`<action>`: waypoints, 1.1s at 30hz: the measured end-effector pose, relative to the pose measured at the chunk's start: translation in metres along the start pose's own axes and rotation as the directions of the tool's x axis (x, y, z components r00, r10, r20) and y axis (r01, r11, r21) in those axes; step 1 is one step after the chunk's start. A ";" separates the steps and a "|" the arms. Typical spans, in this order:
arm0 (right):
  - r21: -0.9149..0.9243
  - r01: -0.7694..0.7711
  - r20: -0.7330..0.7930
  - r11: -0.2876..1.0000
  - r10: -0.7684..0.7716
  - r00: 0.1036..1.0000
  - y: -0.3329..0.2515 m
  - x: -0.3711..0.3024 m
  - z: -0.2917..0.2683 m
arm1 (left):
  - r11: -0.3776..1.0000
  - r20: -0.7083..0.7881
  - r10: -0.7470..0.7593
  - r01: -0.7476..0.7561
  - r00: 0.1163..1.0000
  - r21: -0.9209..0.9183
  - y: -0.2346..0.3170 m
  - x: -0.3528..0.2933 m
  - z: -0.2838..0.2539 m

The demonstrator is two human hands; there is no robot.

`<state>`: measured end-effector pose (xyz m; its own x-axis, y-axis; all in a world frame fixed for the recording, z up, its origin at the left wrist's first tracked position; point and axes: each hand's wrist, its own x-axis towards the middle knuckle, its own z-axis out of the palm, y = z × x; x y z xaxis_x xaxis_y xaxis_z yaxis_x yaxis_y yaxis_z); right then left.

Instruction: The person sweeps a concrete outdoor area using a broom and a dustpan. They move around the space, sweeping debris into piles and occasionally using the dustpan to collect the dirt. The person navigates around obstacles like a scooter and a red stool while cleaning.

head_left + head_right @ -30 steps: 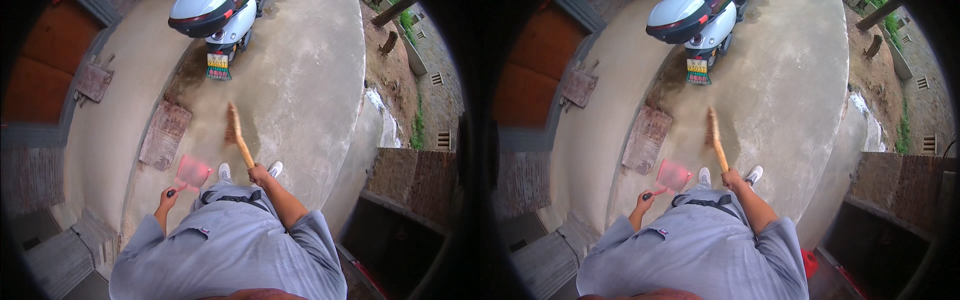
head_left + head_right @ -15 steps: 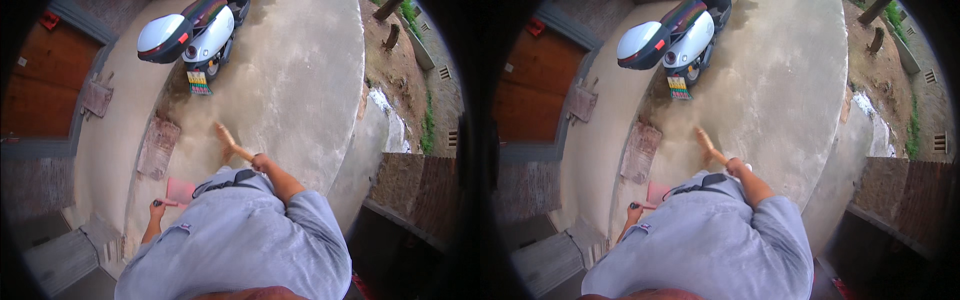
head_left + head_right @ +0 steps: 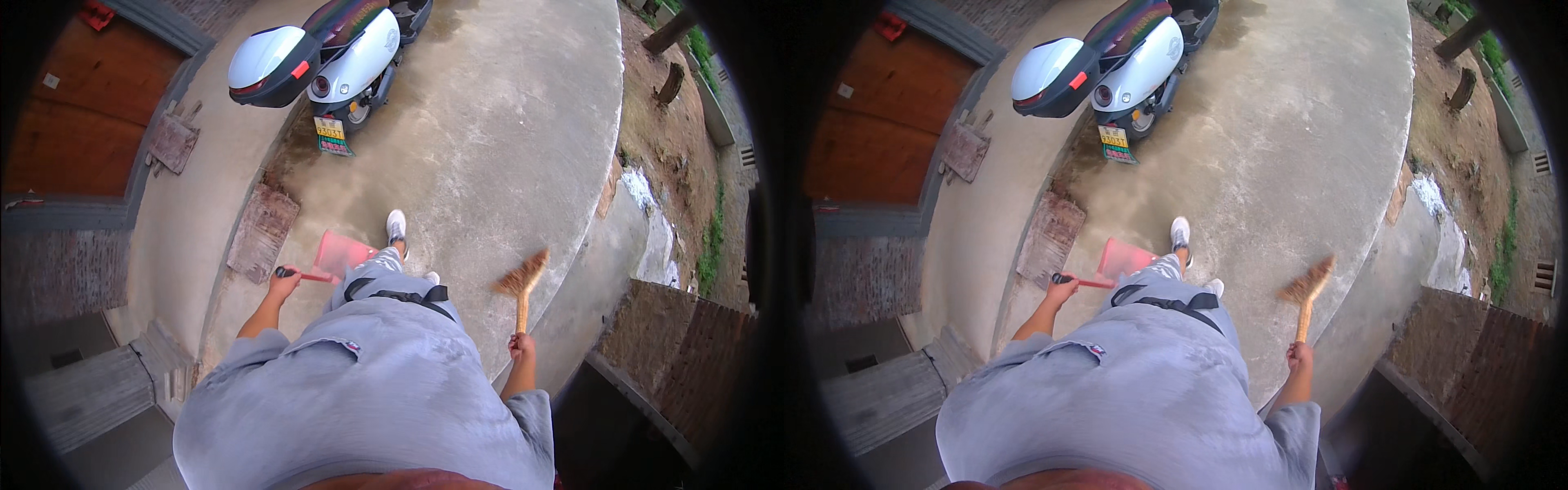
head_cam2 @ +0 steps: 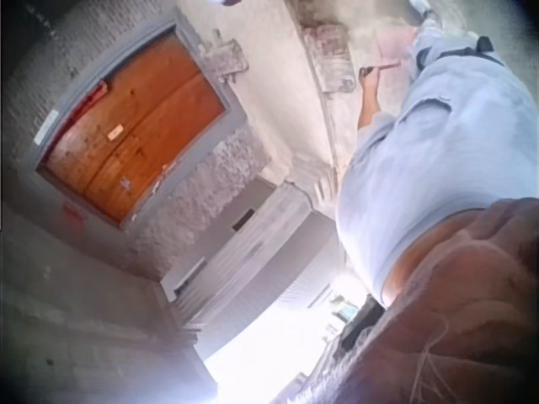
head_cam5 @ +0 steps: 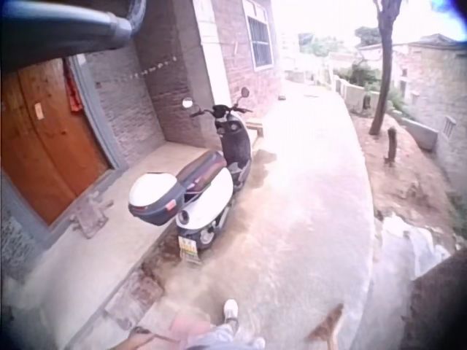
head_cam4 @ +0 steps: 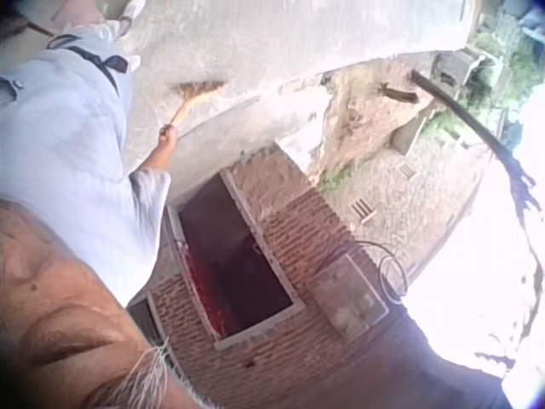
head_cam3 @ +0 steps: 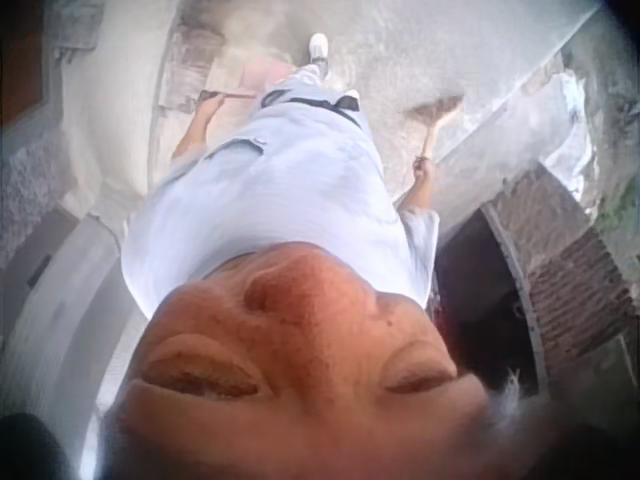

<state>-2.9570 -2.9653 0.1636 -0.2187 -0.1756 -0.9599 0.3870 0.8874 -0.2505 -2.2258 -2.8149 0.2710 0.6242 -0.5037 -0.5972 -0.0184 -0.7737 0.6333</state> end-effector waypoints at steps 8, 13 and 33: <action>0.077 0.131 -0.290 0.988 -0.104 0.951 -0.055 0.010 0.026 | 0.988 0.139 0.124 -0.135 0.982 0.071 0.111 0.109 0.082; 0.245 0.128 -0.184 0.961 -0.084 0.979 -0.122 -0.003 0.100 | 0.987 0.147 0.126 -0.139 0.981 0.085 0.165 0.163 0.119; -0.814 0.412 0.400 0.410 -0.120 0.909 -0.286 -0.053 0.547 | 0.995 0.205 0.030 -0.049 0.978 0.089 0.257 0.230 0.123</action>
<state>-2.5654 -3.4428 0.2174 0.1129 -0.4365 -0.8926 -0.6605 0.6382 -0.3956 -2.1832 -3.1765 0.2359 0.4503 -0.5944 -0.6662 -0.1182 -0.7793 0.6154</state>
